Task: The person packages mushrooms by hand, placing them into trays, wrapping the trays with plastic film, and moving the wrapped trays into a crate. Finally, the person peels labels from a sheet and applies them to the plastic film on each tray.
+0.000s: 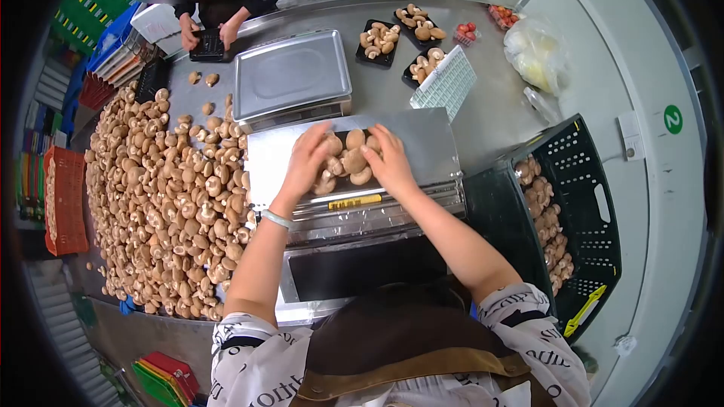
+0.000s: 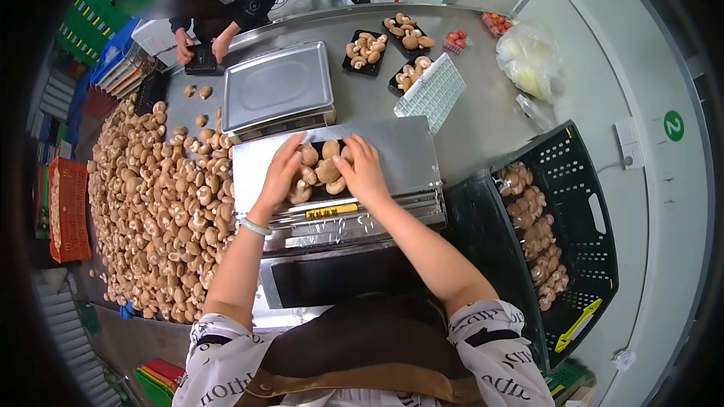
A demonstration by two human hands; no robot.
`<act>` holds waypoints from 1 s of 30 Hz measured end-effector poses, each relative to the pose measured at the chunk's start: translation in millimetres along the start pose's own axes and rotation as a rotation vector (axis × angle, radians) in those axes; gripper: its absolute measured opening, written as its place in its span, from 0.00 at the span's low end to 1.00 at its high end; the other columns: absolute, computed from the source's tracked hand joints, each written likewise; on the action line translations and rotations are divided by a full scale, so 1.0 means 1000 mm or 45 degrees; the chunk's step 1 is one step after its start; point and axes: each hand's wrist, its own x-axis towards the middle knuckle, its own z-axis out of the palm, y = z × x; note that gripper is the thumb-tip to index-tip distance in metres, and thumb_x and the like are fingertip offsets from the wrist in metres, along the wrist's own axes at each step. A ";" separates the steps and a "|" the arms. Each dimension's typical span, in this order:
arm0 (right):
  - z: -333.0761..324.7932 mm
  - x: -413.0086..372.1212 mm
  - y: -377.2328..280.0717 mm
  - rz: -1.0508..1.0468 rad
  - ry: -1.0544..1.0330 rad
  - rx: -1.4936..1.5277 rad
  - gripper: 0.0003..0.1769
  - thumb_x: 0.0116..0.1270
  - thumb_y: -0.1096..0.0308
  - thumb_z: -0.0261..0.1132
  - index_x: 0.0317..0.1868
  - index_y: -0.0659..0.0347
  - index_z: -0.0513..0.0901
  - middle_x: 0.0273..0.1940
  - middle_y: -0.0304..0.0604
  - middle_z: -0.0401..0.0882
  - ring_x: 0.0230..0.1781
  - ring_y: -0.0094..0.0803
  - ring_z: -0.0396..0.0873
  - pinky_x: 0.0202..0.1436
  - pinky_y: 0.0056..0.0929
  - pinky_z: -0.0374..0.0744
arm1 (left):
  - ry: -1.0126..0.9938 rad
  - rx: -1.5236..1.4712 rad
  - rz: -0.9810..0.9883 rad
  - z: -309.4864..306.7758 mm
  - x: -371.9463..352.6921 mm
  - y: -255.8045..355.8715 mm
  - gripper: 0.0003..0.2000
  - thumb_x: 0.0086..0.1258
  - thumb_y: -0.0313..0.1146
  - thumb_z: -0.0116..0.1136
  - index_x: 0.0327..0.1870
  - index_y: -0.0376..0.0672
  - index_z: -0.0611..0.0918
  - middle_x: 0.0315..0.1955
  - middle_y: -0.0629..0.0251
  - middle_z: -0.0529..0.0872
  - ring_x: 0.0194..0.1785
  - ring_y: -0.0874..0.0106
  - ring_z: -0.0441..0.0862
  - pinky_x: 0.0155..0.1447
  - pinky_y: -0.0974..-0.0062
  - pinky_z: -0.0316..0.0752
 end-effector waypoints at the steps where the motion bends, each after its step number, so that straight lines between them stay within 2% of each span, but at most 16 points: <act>1: -0.006 0.000 0.004 0.002 -0.008 0.050 0.27 0.69 0.57 0.60 0.62 0.65 0.71 0.67 0.55 0.64 0.68 0.54 0.59 0.72 0.45 0.59 | 0.049 -0.239 -0.037 -0.003 -0.003 0.000 0.23 0.75 0.42 0.46 0.66 0.40 0.72 0.66 0.55 0.71 0.73 0.61 0.62 0.76 0.67 0.50; 2: -0.020 -0.001 0.003 -0.062 0.024 0.028 0.28 0.68 0.57 0.61 0.63 0.65 0.70 0.68 0.54 0.64 0.70 0.51 0.59 0.73 0.43 0.59 | 0.092 -0.235 -0.052 -0.019 -0.009 0.008 0.23 0.78 0.42 0.42 0.69 0.39 0.68 0.69 0.56 0.67 0.75 0.64 0.58 0.78 0.69 0.47; 4: -0.057 -0.012 0.003 -0.092 0.094 0.028 0.28 0.66 0.60 0.63 0.63 0.65 0.70 0.66 0.53 0.66 0.69 0.48 0.62 0.72 0.39 0.60 | 0.319 -0.048 -0.110 -0.051 -0.027 0.015 0.19 0.76 0.39 0.49 0.61 0.37 0.76 0.62 0.56 0.76 0.67 0.67 0.70 0.70 0.74 0.61; 5: -0.076 -0.024 0.003 -0.073 0.119 0.028 0.27 0.65 0.61 0.64 0.62 0.66 0.71 0.64 0.53 0.69 0.66 0.48 0.65 0.70 0.39 0.62 | 0.425 -0.031 -0.224 -0.068 -0.044 0.011 0.14 0.74 0.36 0.54 0.53 0.36 0.81 0.49 0.60 0.84 0.52 0.72 0.79 0.56 0.78 0.71; 6: -0.094 -0.040 0.003 -0.062 0.166 -0.130 0.25 0.64 0.62 0.66 0.57 0.66 0.74 0.59 0.52 0.73 0.62 0.48 0.68 0.67 0.40 0.65 | 0.532 0.066 -0.321 -0.079 -0.065 0.016 0.10 0.71 0.33 0.58 0.44 0.34 0.83 0.33 0.63 0.86 0.36 0.76 0.78 0.42 0.79 0.73; 8: -0.115 -0.076 0.014 0.048 0.206 -0.337 0.18 0.61 0.60 0.69 0.44 0.65 0.79 0.47 0.47 0.76 0.55 0.47 0.71 0.60 0.42 0.68 | 0.580 0.564 -0.564 -0.090 -0.107 0.027 0.11 0.67 0.34 0.63 0.33 0.33 0.83 0.21 0.56 0.81 0.25 0.69 0.76 0.34 0.71 0.71; 10: -0.115 -0.106 0.014 0.187 0.112 -0.633 0.19 0.59 0.56 0.70 0.40 0.64 0.81 0.44 0.46 0.76 0.51 0.45 0.71 0.56 0.42 0.69 | 0.546 0.976 -0.263 -0.075 -0.147 0.013 0.13 0.62 0.37 0.66 0.29 0.33 0.84 0.22 0.53 0.82 0.25 0.60 0.78 0.34 0.65 0.72; 13: -0.095 -0.126 0.022 0.244 0.093 -0.908 0.20 0.57 0.50 0.70 0.32 0.62 0.84 0.39 0.45 0.76 0.47 0.42 0.71 0.52 0.40 0.68 | 0.454 1.193 -0.348 -0.026 -0.163 0.010 0.14 0.54 0.41 0.72 0.23 0.38 0.86 0.26 0.58 0.83 0.37 0.57 0.78 0.44 0.61 0.70; 16: -0.069 -0.121 0.041 0.080 0.070 -0.703 0.15 0.62 0.57 0.67 0.31 0.62 0.82 0.31 0.45 0.77 0.38 0.45 0.75 0.47 0.40 0.70 | 0.495 1.107 -0.347 -0.001 -0.158 0.001 0.14 0.57 0.41 0.70 0.24 0.38 0.84 0.24 0.59 0.80 0.35 0.58 0.75 0.43 0.63 0.68; 19: -0.081 -0.110 0.043 0.243 -0.224 -0.328 0.13 0.67 0.61 0.63 0.31 0.62 0.80 0.28 0.42 0.77 0.30 0.38 0.75 0.37 0.34 0.72 | 0.171 0.220 -0.814 -0.034 -0.152 -0.009 0.13 0.66 0.38 0.63 0.27 0.38 0.79 0.23 0.64 0.78 0.32 0.65 0.73 0.42 0.71 0.66; 20: -0.102 -0.104 0.027 0.465 -0.465 0.131 0.13 0.70 0.62 0.59 0.31 0.62 0.77 0.24 0.39 0.73 0.24 0.27 0.70 0.30 0.26 0.69 | -0.029 -0.168 -0.805 -0.056 -0.145 0.025 0.11 0.72 0.35 0.54 0.28 0.41 0.75 0.22 0.70 0.76 0.30 0.73 0.71 0.41 0.78 0.65; 22: -0.133 -0.101 0.018 0.596 -0.535 0.743 0.11 0.72 0.65 0.56 0.32 0.61 0.75 0.25 0.38 0.75 0.25 0.25 0.71 0.32 0.27 0.69 | -0.020 -0.543 -0.831 -0.084 -0.136 0.061 0.10 0.74 0.33 0.50 0.29 0.43 0.74 0.21 0.70 0.75 0.28 0.77 0.70 0.39 0.80 0.65; 26: -0.152 -0.070 -0.033 0.250 -0.511 1.647 0.10 0.74 0.64 0.55 0.37 0.61 0.73 0.30 0.42 0.77 0.32 0.32 0.75 0.40 0.32 0.72 | -0.180 -1.061 -0.499 -0.121 -0.091 0.099 0.10 0.74 0.38 0.52 0.33 0.45 0.74 0.29 0.60 0.83 0.36 0.70 0.79 0.45 0.76 0.72; 27: -0.144 -0.055 -0.037 0.196 -0.282 1.719 0.09 0.75 0.65 0.54 0.38 0.61 0.72 0.35 0.45 0.79 0.36 0.34 0.76 0.45 0.34 0.73 | -0.155 -1.202 -0.320 -0.124 -0.075 0.095 0.10 0.75 0.38 0.52 0.33 0.45 0.74 0.33 0.55 0.85 0.41 0.67 0.82 0.50 0.74 0.74; 29: -0.121 -0.013 -0.043 0.064 0.002 1.635 0.07 0.76 0.67 0.52 0.39 0.62 0.72 0.45 0.50 0.81 0.45 0.38 0.77 0.54 0.35 0.73 | 0.347 -1.309 -0.288 -0.095 -0.034 0.112 0.09 0.75 0.39 0.52 0.36 0.44 0.76 0.45 0.48 0.83 0.52 0.62 0.81 0.60 0.69 0.72; 30: -0.108 0.009 -0.043 -0.009 0.055 1.491 0.07 0.76 0.68 0.52 0.40 0.62 0.72 0.50 0.51 0.81 0.49 0.38 0.78 0.58 0.35 0.72 | 0.288 -1.215 -0.128 -0.088 -0.012 0.090 0.08 0.76 0.38 0.51 0.38 0.43 0.77 0.50 0.48 0.81 0.56 0.61 0.78 0.64 0.68 0.69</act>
